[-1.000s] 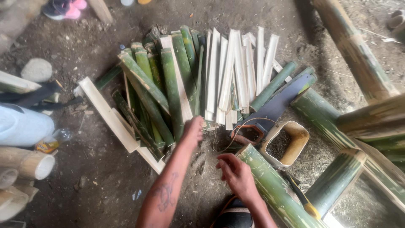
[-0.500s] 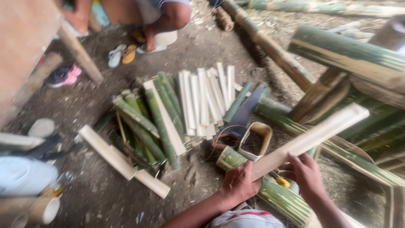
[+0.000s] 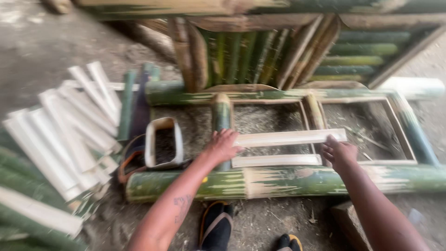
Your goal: The person assembles a bamboo frame by cutting bamboo strips to size with a hand saw and nailing them into place with a hammer. The person repeatedly picks up bamboo strips, saws them, and hammers nails to secure them within the frame structure.
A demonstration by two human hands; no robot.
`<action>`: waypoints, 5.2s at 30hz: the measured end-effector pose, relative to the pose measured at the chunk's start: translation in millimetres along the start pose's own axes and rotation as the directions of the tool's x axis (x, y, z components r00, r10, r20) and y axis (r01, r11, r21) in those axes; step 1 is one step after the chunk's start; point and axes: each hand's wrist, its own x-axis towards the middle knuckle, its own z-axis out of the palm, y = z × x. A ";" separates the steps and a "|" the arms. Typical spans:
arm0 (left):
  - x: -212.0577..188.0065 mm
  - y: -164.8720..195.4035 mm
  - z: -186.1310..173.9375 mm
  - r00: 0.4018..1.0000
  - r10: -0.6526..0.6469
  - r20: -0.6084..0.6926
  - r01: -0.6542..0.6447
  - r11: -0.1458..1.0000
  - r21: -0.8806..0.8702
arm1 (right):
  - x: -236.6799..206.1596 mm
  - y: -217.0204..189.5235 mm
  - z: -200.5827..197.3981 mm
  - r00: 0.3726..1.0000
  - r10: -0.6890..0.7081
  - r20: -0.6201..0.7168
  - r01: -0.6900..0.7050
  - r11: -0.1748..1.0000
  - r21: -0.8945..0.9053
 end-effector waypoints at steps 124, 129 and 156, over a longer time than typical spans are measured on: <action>-86.1 304.6 239.4 0.853 0.292 0.432 -0.099 0.904 -0.416 | -213.7 162.5 -226.1 0.787 -0.432 -0.441 0.073 0.775 -0.628; -54.1 293.8 266.1 0.884 0.267 0.383 -0.154 0.941 -0.301 | -164.5 187.5 -206.3 0.866 -0.265 -0.425 -0.038 0.811 -0.583; -61.8 269.8 304.1 0.827 0.474 0.304 -0.211 0.761 -0.614 | -178.7 193.4 -196.0 0.865 -0.262 -0.427 -0.062 0.790 -0.610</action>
